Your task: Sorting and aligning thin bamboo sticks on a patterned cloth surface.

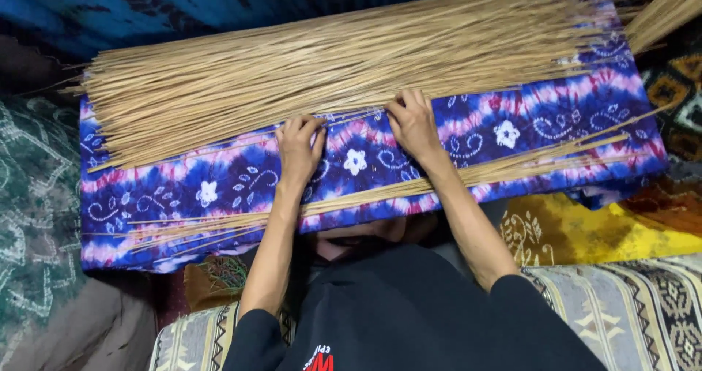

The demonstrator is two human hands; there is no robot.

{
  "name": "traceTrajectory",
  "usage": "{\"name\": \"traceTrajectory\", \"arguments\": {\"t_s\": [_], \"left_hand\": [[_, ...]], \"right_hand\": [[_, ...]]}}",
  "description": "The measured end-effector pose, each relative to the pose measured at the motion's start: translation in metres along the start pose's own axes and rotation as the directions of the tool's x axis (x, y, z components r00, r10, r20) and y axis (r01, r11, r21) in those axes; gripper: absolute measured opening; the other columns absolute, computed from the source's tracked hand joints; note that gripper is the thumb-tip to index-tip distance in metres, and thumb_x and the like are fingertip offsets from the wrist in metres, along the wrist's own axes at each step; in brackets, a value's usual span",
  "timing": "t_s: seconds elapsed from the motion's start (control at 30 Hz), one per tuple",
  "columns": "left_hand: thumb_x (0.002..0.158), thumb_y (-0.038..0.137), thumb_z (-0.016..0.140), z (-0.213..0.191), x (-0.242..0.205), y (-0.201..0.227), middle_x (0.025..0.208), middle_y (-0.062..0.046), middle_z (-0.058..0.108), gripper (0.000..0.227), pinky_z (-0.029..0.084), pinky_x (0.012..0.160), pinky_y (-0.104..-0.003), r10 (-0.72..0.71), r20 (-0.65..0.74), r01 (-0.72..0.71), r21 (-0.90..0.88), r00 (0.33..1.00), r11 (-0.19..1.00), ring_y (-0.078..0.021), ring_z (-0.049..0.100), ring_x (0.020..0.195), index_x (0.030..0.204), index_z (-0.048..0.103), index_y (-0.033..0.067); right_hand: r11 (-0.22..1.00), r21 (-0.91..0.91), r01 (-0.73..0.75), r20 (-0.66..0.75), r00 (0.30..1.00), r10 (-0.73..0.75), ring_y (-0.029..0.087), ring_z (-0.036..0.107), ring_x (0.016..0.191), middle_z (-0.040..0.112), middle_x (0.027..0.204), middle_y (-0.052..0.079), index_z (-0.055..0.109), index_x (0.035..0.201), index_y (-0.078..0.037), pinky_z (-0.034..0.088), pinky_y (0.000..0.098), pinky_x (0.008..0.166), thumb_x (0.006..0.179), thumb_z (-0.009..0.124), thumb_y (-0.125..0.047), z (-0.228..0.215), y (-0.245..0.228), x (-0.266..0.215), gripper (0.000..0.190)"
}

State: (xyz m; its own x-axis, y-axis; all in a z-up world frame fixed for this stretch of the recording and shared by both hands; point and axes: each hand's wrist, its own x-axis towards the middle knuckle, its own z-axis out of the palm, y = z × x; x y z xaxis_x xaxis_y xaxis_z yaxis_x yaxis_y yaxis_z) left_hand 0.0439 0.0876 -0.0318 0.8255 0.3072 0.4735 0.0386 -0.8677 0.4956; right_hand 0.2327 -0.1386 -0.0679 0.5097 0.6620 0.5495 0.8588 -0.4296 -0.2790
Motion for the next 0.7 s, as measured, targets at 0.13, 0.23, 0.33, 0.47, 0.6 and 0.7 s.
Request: {"name": "traceTrajectory", "arguments": {"t_s": [0.13,0.23,0.33,0.47,0.6,0.7], "left_hand": [[0.095,0.022,0.073,0.008,0.000,-0.004,0.104,0.001,0.064,0.011,0.038,0.096,-0.040,-0.003,0.012,0.002,0.020,1.000,1.000,-0.0206,0.061,0.105,0.107,0.074,0.0224],[0.095,0.023,0.073,0.013,-0.004,-0.008,0.103,0.001,0.064,0.009,0.037,0.098,-0.042,-0.007,0.000,0.007,0.046,1.000,0.999,-0.0201,0.060,0.104,0.105,0.074,0.0229],[0.094,0.023,0.074,0.020,-0.005,-0.013,0.103,0.003,0.065,0.008,0.036,0.099,-0.041,-0.006,0.001,0.006,0.062,1.000,0.998,-0.0191,0.061,0.105,0.102,0.073,0.0232],[0.096,0.021,0.070,0.023,-0.005,-0.014,0.100,0.001,0.064,0.005,0.036,0.097,-0.041,-0.004,0.007,0.003,0.095,1.000,0.995,-0.0204,0.060,0.103,0.101,0.069,0.0213],[0.098,0.024,0.068,0.025,-0.006,-0.013,0.100,0.001,0.063,0.005,0.035,0.097,-0.042,-0.001,0.012,0.000,0.101,1.000,0.995,-0.0207,0.059,0.102,0.102,0.067,0.0213],[0.096,0.024,0.071,0.019,-0.004,-0.008,0.101,0.002,0.063,0.007,0.034,0.097,-0.042,0.004,-0.004,-0.004,0.069,1.000,0.998,-0.0202,0.059,0.103,0.102,0.068,0.0221]], "right_hand": [[1.000,0.018,-0.015,-0.008,1.000,0.015,0.030,0.058,0.098,0.059,0.100,0.006,0.071,0.095,-0.014,0.045,0.0412,0.083,0.090,0.074,-0.013,-0.001,0.001,-0.001,0.006],[0.999,0.037,0.012,0.009,1.000,-0.012,0.031,0.058,0.099,0.059,0.102,0.007,0.069,0.094,-0.013,0.044,0.0424,0.083,0.090,0.073,-0.012,-0.005,0.001,-0.001,0.006],[0.999,0.046,0.000,0.036,0.999,-0.002,0.031,0.056,0.100,0.057,0.103,0.005,0.065,0.095,-0.013,0.041,0.0422,0.083,0.092,0.071,-0.013,-0.009,-0.001,0.001,0.007],[0.998,0.063,-0.002,0.039,0.999,0.000,0.029,0.056,0.103,0.057,0.105,0.004,0.065,0.098,-0.016,0.039,0.0412,0.086,0.092,0.072,-0.015,-0.018,-0.015,0.004,0.008],[0.997,0.071,0.008,0.059,0.998,-0.013,0.027,0.055,0.107,0.058,0.107,0.001,0.066,0.099,-0.018,0.038,0.0401,0.088,0.092,0.073,-0.016,-0.016,-0.017,0.002,0.010],[0.998,0.059,0.019,0.060,0.998,-0.023,0.028,0.055,0.109,0.058,0.109,0.002,0.064,0.097,-0.016,0.038,0.0402,0.089,0.092,0.073,-0.014,-0.007,-0.010,-0.001,0.011]]}}
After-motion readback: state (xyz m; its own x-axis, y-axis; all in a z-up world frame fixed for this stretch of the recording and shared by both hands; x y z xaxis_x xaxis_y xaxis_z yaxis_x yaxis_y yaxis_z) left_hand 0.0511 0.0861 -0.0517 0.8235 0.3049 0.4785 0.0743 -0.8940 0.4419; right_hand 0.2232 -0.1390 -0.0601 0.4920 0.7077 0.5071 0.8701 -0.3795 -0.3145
